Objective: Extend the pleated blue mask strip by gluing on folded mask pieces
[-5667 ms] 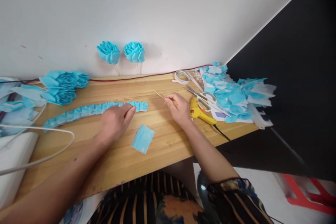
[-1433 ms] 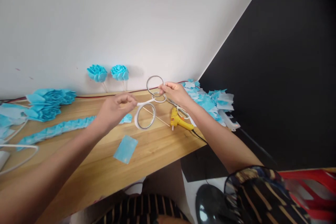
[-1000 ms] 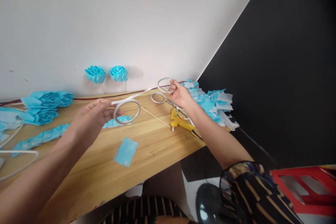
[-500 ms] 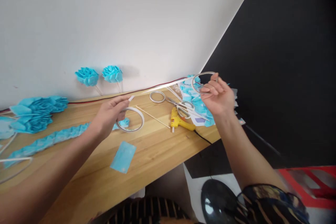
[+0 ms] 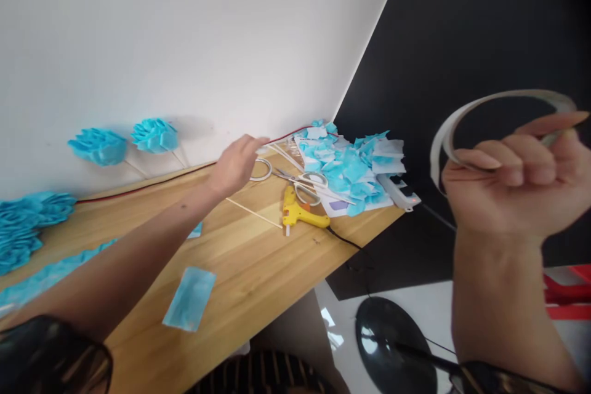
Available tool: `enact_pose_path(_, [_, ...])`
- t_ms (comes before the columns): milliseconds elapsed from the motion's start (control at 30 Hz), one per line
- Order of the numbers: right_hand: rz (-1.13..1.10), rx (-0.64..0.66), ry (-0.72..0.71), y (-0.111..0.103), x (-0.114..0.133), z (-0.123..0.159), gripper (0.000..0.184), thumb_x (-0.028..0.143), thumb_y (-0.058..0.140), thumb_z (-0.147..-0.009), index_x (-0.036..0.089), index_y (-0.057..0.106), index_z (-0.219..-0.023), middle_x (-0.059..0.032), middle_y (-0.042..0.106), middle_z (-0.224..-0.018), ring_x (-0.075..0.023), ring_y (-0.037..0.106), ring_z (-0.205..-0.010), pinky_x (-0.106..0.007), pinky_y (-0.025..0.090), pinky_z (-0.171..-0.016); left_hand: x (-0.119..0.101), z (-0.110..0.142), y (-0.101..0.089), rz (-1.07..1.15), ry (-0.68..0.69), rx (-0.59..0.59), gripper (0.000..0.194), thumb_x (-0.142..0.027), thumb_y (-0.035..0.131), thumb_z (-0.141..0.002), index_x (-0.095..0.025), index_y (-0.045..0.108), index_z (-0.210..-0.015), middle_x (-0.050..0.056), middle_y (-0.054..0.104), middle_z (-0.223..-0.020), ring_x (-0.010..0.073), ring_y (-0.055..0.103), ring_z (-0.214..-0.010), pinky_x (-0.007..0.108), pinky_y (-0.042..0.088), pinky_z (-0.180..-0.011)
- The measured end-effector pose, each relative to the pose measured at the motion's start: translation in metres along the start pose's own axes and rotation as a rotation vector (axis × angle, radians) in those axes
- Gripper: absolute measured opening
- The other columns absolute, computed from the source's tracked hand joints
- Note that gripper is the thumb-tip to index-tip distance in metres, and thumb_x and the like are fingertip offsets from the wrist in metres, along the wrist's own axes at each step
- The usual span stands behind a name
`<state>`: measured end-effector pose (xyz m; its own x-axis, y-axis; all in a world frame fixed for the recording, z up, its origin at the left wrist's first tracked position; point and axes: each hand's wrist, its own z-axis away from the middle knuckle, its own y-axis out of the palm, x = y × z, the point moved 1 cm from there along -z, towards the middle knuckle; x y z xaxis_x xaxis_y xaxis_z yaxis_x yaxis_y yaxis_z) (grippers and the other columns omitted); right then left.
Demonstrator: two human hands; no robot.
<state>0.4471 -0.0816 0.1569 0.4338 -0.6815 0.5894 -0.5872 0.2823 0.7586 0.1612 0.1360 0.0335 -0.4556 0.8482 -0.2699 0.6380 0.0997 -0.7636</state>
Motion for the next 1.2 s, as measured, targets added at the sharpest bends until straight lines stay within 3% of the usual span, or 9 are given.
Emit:
enact_pose_path(100, [0.106, -0.030, 0.016, -0.012, 0.002, 0.010, 0.027, 0.012, 0.048, -0.090, 0.025, 0.063, -0.071, 0.0093, 0.032, -0.032, -0.0012, 0.028, -0.031, -0.022, 0.033, -0.040, 0.013, -0.001, 0.028, -0.063, 0.116, 0.336, 0.038, -0.014, 0.037, -0.092, -0.018, 0.061, -0.122, 0.013, 0.066, -0.107, 0.0250, 0.060, -0.099, 0.036, 0.043, -0.089])
enact_pose_path(167, [0.111, -0.069, 0.008, -0.022, 0.006, 0.014, 0.032, 0.013, 0.044, -0.094, 0.027, 0.061, -0.070, 0.0085, 0.035, -0.032, -0.0019, 0.031, -0.031, -0.024, 0.035, -0.041, 0.020, 0.001, 0.033, -0.068, 0.101, 0.417, 0.031, -0.017, 0.044, -0.091, -0.018, 0.062, -0.117, 0.012, 0.068, -0.100, 0.0246, 0.062, -0.092, 0.033, 0.044, -0.083])
enact_pose_path(367, [0.188, -0.074, 0.001, -0.043, 0.011, 0.012, 0.028, 0.013, 0.053, -0.091, 0.029, 0.062, -0.070, 0.0078, 0.039, -0.034, -0.0007, 0.036, -0.033, -0.034, 0.033, -0.044, 0.029, -0.002, 0.030, -0.040, 0.037, 0.451, 0.025, -0.018, 0.054, -0.085, -0.018, 0.064, -0.108, 0.009, 0.070, -0.092, 0.0232, 0.063, -0.081, 0.031, 0.043, -0.074])
enact_pose_path(500, [0.230, 0.018, 0.014, -0.047, 0.005, 0.005, 0.009, 0.020, 0.072, -0.068, 0.025, 0.065, -0.071, 0.0120, 0.024, -0.034, -0.0019, 0.014, -0.033, -0.030, 0.019, -0.042, 0.030, -0.004, 0.038, -0.049, 0.093, 0.456, 0.040, -0.013, 0.041, -0.091, -0.019, 0.060, -0.125, 0.011, 0.068, -0.120, 0.0239, 0.063, -0.105, 0.033, 0.045, -0.090])
enact_pose_path(600, [0.213, 0.071, 0.008, -0.053, 0.003, 0.002, 0.021, 0.027, 0.078, -0.058, 0.024, 0.066, -0.075, 0.0153, 0.019, -0.036, -0.0031, 0.002, -0.036, -0.026, 0.012, -0.045, 0.033, -0.003, 0.044, -0.067, 0.146, 0.449, 0.042, -0.016, 0.035, -0.096, -0.019, 0.056, -0.132, 0.011, 0.062, -0.134, 0.0243, 0.060, -0.118, 0.035, 0.044, -0.099])
enact_pose_path(800, [0.242, 0.091, 0.034, -0.056, 0.000, 0.002, 0.021, 0.027, 0.080, -0.064, 0.025, 0.067, -0.080, 0.0149, 0.016, -0.040, -0.0053, -0.001, -0.040, -0.026, 0.008, -0.051, 0.038, -0.012, 0.055, -0.085, 0.063, 0.382, 0.046, -0.013, 0.037, -0.094, -0.018, 0.056, -0.135, 0.012, 0.065, -0.130, 0.0248, 0.061, -0.118, 0.035, 0.045, -0.101])
enact_pose_path(967, [0.330, 0.109, 0.068, -0.055, -0.002, 0.003, 0.015, 0.032, 0.080, -0.070, 0.028, 0.070, -0.080, 0.0125, 0.009, -0.042, -0.0076, -0.001, -0.043, -0.030, 0.007, -0.052, 0.033, -0.015, 0.048, -0.144, 0.124, 0.408, 0.048, -0.012, 0.033, -0.094, -0.019, 0.054, -0.137, 0.013, 0.067, -0.122, 0.0260, 0.063, -0.110, 0.037, 0.048, -0.095])
enact_pose_path(1100, [0.409, 0.133, 0.097, -0.051, -0.003, 0.003, 0.015, 0.034, 0.083, -0.066, 0.032, 0.073, -0.076, 0.0117, 0.004, -0.043, -0.0076, -0.002, -0.045, -0.033, 0.005, -0.054, 0.030, -0.010, 0.044, -0.095, 0.212, 0.474, 0.046, -0.014, 0.041, -0.093, -0.018, 0.051, -0.137, 0.013, 0.060, -0.135, 0.0250, 0.057, -0.122, 0.037, 0.044, -0.103])
enact_pose_path(1200, [0.444, 0.152, 0.105, -0.047, -0.004, 0.003, 0.015, 0.035, 0.083, -0.064, 0.035, 0.073, -0.076, 0.0111, 0.005, -0.042, -0.0079, -0.001, -0.046, -0.035, 0.004, -0.055, 0.032, -0.007, 0.047, -0.093, 0.159, 0.473, 0.049, -0.015, 0.049, -0.088, -0.017, 0.050, -0.137, 0.014, 0.058, -0.138, 0.0266, 0.057, -0.122, 0.038, 0.044, -0.104])
